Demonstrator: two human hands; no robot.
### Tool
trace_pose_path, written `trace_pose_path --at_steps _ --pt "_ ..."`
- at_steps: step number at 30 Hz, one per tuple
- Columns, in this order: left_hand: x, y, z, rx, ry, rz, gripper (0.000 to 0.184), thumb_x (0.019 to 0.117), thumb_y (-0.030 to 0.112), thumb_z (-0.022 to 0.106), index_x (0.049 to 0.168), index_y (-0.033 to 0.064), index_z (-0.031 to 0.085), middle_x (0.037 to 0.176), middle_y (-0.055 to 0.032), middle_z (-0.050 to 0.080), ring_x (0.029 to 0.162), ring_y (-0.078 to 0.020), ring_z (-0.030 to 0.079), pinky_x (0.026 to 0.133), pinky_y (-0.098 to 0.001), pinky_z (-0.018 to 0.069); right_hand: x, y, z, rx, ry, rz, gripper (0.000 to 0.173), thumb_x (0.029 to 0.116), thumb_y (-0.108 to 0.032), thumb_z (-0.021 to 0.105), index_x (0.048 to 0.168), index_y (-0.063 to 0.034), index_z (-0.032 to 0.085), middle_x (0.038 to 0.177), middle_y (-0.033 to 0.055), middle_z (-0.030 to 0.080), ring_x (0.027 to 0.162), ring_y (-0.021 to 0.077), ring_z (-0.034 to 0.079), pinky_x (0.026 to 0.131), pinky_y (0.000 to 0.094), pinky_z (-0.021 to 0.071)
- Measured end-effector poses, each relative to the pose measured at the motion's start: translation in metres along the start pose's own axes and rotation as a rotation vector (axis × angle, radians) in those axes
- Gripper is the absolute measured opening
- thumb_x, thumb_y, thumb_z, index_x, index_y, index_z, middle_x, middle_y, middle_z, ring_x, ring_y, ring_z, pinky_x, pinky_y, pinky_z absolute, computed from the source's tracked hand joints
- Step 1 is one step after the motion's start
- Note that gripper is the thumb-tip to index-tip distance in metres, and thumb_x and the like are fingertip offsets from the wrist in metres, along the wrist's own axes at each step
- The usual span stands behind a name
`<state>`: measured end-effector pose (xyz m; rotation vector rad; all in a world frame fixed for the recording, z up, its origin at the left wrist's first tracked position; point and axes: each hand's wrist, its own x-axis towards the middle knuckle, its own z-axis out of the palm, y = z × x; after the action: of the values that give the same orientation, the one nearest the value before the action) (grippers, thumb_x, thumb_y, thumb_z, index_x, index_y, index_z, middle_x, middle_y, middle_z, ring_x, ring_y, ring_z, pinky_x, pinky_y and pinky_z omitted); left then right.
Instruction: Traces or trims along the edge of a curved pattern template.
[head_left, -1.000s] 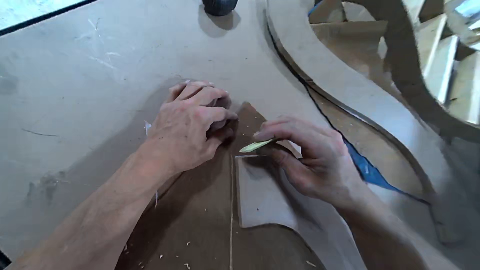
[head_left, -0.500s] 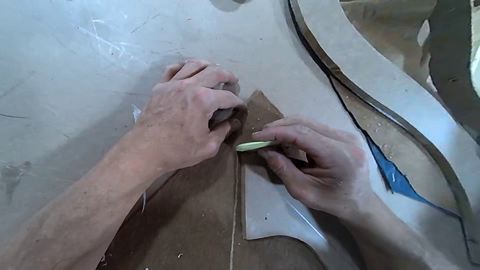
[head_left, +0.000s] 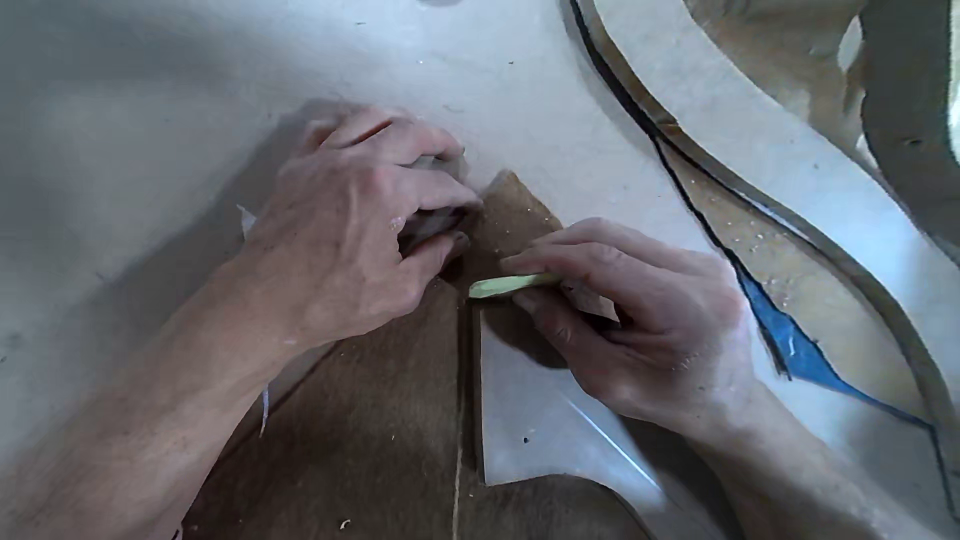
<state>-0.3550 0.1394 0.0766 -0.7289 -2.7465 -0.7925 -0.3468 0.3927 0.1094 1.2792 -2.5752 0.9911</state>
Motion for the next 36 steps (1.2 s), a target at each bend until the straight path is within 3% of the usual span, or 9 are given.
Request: trace_pose_path --at_steps 3,10,21,36 --pt "0.000 0.000 -0.001 -0.004 -0.001 -0.001 0.033 0.0938 0.044 0.060 0.117 0.0285 0.077 0.141 -0.0016 0.063 0.140 -0.0277 0.048 0.113 -0.0562 0.0360 -0.003 0.002 -0.003 -0.019 0.003 0.015 0.019 0.0919 -0.009 0.064 0.106 -0.0017 0.074 0.100 0.0051 0.071 0.089 0.0069 0.067 0.076 0.0205 0.0563" --pt "0.000 -0.001 -0.001 -0.006 -0.004 0.030 0.033 0.0952 0.043 0.061 0.118 0.0259 0.077 0.140 -0.0024 0.063 0.140 -0.0275 0.048 0.114 -0.0561 0.0358 -0.008 0.007 -0.008 -0.022 -0.004 0.031 0.020 0.0925 -0.010 0.065 0.108 -0.0035 0.075 0.102 0.0028 0.072 0.094 0.0064 0.067 0.081 0.0208 0.0575" --pt "-0.002 -0.001 0.001 -0.022 0.009 -0.004 0.033 0.0946 0.047 0.062 0.118 0.0292 0.077 0.142 0.0018 0.061 0.143 -0.0238 0.045 0.115 -0.0544 0.0358 -0.018 0.015 -0.017 -0.022 -0.008 0.053 0.019 0.0929 -0.010 0.064 0.108 -0.0052 0.075 0.103 0.0008 0.072 0.095 0.0051 0.066 0.080 0.0197 0.0570" --pt "-0.005 -0.006 0.005 -0.019 0.020 0.003 0.036 0.0929 0.051 0.062 0.116 0.0286 0.078 0.143 -0.0009 0.060 0.143 -0.0275 0.046 0.114 -0.0570 0.0359 -0.034 0.025 -0.032 -0.053 -0.009 0.077 0.018 0.0945 -0.013 0.063 0.107 -0.0074 0.075 0.102 -0.0008 0.071 0.096 0.0037 0.066 0.081 0.0178 0.0566"
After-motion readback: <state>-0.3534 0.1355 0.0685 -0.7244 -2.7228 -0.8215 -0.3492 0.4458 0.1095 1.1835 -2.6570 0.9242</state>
